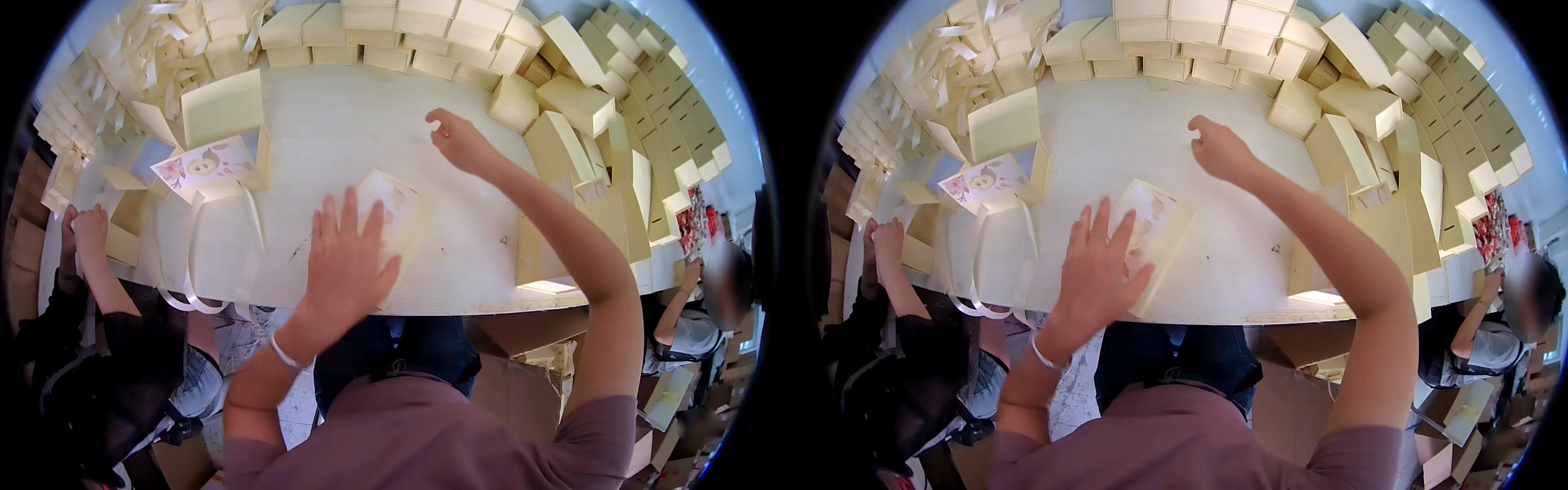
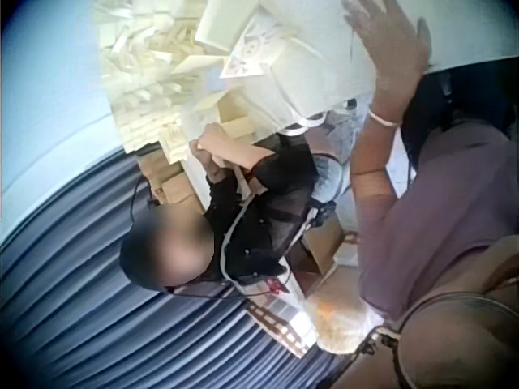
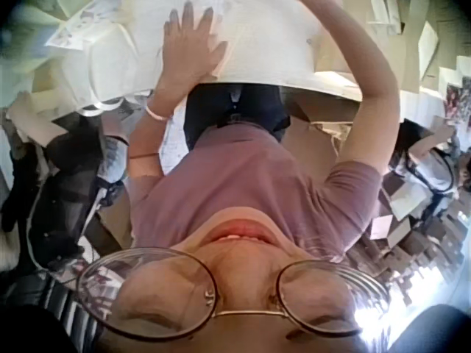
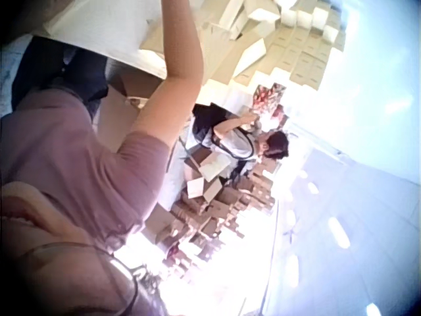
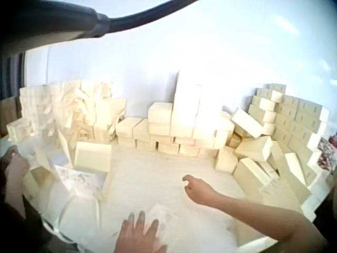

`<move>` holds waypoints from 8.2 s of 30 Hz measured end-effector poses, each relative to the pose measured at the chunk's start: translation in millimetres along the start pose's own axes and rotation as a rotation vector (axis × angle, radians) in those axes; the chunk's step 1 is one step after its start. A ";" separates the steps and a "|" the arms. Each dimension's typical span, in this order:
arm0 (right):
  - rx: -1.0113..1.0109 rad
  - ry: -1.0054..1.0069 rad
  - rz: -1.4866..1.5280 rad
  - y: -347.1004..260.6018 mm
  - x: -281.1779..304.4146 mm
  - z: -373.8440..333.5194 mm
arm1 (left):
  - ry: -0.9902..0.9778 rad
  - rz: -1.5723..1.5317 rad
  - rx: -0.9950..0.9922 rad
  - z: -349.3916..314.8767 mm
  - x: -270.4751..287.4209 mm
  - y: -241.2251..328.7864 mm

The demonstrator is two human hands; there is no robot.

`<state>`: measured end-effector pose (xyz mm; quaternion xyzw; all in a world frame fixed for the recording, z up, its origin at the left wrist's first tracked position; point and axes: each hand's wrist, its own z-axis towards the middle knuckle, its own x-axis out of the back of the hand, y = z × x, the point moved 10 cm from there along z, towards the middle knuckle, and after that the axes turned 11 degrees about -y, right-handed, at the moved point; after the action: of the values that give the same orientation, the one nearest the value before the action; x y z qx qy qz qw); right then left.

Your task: The person repeatedly picks up small beige cardboard boxes, opens them, places a white ribbon inside, and closes them. The person handles the boxes one at a time and stacks the finished boxes on the table.

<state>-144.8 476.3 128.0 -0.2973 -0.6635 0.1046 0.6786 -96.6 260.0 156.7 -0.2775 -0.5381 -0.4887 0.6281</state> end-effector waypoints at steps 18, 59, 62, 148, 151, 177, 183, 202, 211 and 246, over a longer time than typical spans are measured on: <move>0.125 0.577 0.781 -35.1 -52.8 -60.2 | -0.442 0.166 0.013 49.7 -30.6 -8.1; -0.152 -0.198 0.054 -68.3 -93.0 1.7 | 0.053 -1.896 0.524 -53.4 -88.6 -89.6; -0.186 -0.201 0.094 -60.2 -91.5 1.3 | 0.038 -1.920 0.511 -50.7 -89.2 -88.1; 0.058 -0.348 0.260 -52.6 9.4 -89.9 | -0.348 -1.680 0.525 -5.0 -104.6 -99.8; 0.007 -0.303 -0.288 -45.4 24.5 -105.0 | -0.335 -1.695 0.502 4.5 -101.7 -96.9; 0.046 -0.286 0.175 -83.6 11.2 -45.1 | 0.283 -0.542 0.029 64.4 21.7 -94.4; 0.149 -0.139 0.653 -95.0 103.8 -82.4 | -0.359 -1.485 -0.090 76.3 6.3 -20.8; 0.638 0.611 0.956 -23.4 253.4 -230.2 | -0.101 -0.421 -0.293 37.5 -8.7 53.2; 0.119 -0.316 0.224 -87.5 10.2 -74.4 | 0.250 -1.053 0.257 -2.7 6.5 -109.5; 0.171 -0.535 0.115 -47.8 -117.6 -20.2 | 0.060 -1.781 0.556 -6.5 -81.5 -97.9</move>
<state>-149.0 369.6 56.5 -0.2378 -0.7898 0.2733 0.4949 -178.7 244.0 60.4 0.4105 -0.6337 -0.6508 0.0796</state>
